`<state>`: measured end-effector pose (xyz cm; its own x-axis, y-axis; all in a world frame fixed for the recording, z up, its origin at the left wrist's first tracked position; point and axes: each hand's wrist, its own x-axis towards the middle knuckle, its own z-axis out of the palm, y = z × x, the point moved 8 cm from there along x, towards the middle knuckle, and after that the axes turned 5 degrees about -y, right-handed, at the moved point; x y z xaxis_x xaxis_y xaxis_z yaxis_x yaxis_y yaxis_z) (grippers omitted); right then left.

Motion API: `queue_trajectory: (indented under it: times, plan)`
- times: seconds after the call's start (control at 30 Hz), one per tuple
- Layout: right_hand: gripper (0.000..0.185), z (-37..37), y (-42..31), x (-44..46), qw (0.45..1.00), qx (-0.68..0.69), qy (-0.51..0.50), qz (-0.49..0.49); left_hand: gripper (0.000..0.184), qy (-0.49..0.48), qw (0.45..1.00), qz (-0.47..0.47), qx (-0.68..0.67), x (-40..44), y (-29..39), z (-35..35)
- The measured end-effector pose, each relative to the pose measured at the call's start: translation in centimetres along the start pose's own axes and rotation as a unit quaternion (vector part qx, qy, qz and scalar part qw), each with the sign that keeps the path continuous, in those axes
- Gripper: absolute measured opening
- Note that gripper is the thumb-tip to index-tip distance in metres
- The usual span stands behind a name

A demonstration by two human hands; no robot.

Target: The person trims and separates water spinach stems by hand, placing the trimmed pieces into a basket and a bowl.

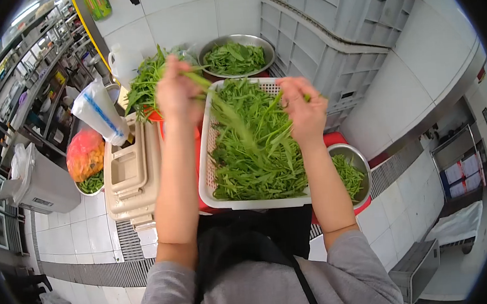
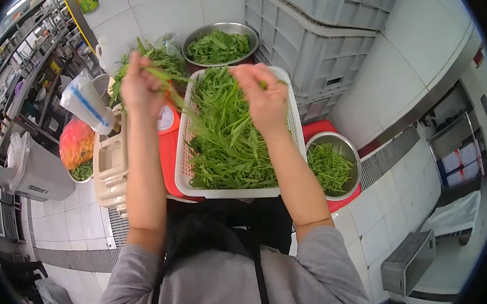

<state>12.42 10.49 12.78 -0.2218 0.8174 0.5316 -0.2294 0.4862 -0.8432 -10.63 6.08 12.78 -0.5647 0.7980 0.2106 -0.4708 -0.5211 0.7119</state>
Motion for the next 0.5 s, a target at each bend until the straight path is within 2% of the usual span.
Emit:
queue_trajectory:
  times: [0.03,0.07,0.13,0.17,0.2,0.23,0.27,0.3,0.33,0.37,0.43,0.5]
  plan:
    - [0.016,-1.0,2.7,0.5,0.991,0.125,0.022,0.037,0.033,-0.007,0.999,0.01,0.044,0.9,0.6,-2.1]
    - [0.016,-0.8,3.5,1.2,0.987,0.149,0.011,0.055,0.032,-0.014,0.996,0.021,0.09,1.4,0.2,-3.7]
    - [0.017,0.2,4.4,2.3,0.976,0.199,-0.007,0.089,0.033,-0.057,0.951,0.014,0.302,0.3,-1.3,-3.1]
    - [0.017,1.0,4.2,2.8,0.978,0.182,-0.019,0.099,0.032,-0.073,0.935,0.022,0.347,-2.1,-2.2,-1.7]
    - [0.018,1.9,3.6,3.5,0.985,0.148,-0.036,0.085,0.031,-0.124,0.925,0.073,0.353,-3.7,-3.7,-1.2]
    - [0.019,2.9,3.2,4.2,0.99,0.114,-0.053,0.07,0.028,-0.168,0.837,0.124,0.507,-6.0,-4.7,-0.1]
    - [0.02,3.8,2.9,4.8,0.993,0.079,-0.069,0.057,0.026,-0.286,0.731,0.235,0.573,-9.3,-5.2,3.3]
    - [0.02,4.9,2.8,5.3,0.992,0.049,-0.105,0.057,0.022,-0.377,0.677,0.259,0.577,-11.6,-7.0,5.1]
    - [0.019,6.1,3.0,5.7,0.988,0.019,-0.142,0.059,0.017,-0.434,0.575,0.238,0.651,-12.8,-9.6,5.4]
    - [0.019,7.0,3.0,5.8,0.982,-0.011,-0.181,0.062,0.015,-0.432,0.486,0.197,0.734,-12.3,-12.0,4.1]
    - [0.019,6.4,0.4,6.4,0.986,-0.071,-0.128,-0.084,0.017,-0.409,0.392,0.135,0.813,-10.2,-15.5,0.7]
    - [0.018,4.7,-1.7,7.1,0.993,-0.092,-0.057,-0.038,0.019,-0.382,0.4,0.1,0.827,-7.6,-16.8,-3.1]
